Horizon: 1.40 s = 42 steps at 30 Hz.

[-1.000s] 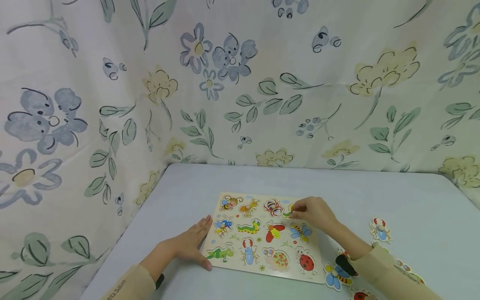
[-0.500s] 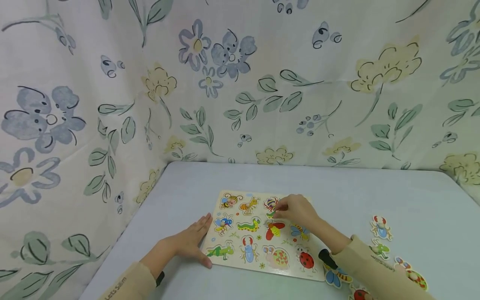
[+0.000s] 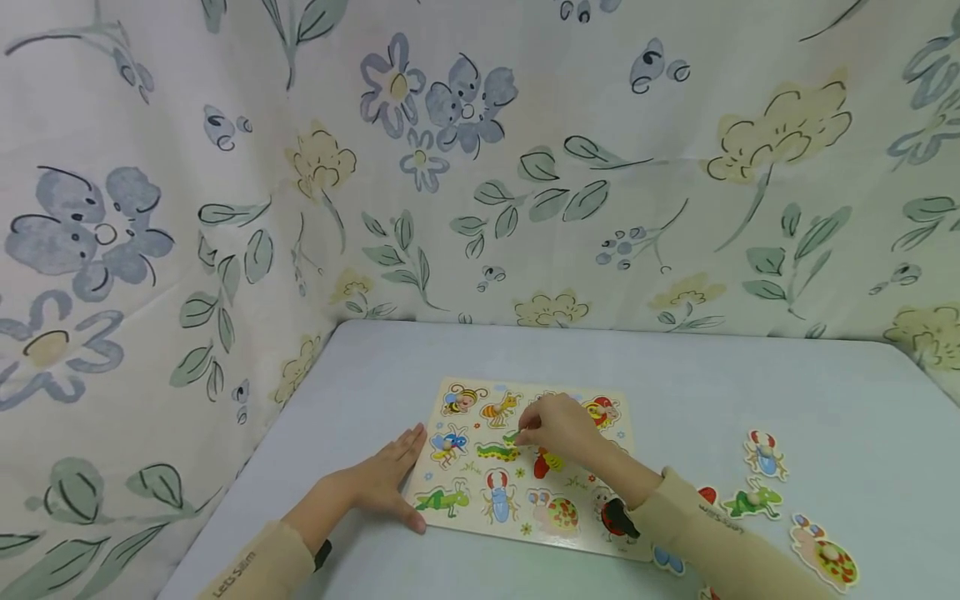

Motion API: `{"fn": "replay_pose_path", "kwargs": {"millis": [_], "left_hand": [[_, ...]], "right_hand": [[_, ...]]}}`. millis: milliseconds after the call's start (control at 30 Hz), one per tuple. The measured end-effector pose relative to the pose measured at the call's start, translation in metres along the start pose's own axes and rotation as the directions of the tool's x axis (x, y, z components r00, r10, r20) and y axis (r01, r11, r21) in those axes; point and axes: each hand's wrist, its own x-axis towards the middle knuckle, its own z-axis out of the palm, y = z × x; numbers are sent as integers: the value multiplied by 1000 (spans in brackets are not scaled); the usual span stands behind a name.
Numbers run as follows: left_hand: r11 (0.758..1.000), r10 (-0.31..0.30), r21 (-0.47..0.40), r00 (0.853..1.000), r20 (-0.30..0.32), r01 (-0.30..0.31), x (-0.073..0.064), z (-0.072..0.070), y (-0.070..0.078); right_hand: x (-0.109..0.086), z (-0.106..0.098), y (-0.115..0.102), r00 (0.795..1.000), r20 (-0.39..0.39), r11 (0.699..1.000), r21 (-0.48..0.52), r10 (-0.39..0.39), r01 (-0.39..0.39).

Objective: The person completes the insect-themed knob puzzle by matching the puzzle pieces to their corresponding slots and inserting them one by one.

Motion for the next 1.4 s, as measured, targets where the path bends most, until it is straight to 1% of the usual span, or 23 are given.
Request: {"fn": "replay_pose_path", "kwargs": {"millis": [333,500,667,800,900,1100,1233,1333,1400], "left_hand": [[1000,2,-5,1000,-4,-2,0,-2,1],[1000,-7,-9,1000,-1,7,0,0,1],[1000,-15,-7,1000,-1,15,0,0,1],[1000,-17,-10,1000,-4,17,1,0,1],[1000,-20,-11,1000,-7,20,1,0,1],[1000,-5,-12,1000,-4,5,-1,0,1],[1000,11,-21,1000,-9,-11,-2,-1,2],[1000,12,-22,1000,-14,-12,-2,0,2],[1000,12,-24,1000,-15,-13,-3,0,2]], "right_hand": [[9,17,-16,999,31,996,-89,9,-7],[11,23,-20,999,45,996,-86,-6,10],[13,25,-22,999,27,996,-86,-27,29],[15,26,-23,999,16,993,-105,-42,43],[15,26,-26,999,26,992,-121,-30,33],[15,27,-31,998,62,991,-134,27,-19],[17,28,-33,996,61,984,-173,60,-49],[20,29,-35,996,54,975,-212,77,-64],[22,30,-37,994,58,972,-220,94,-79]]}}
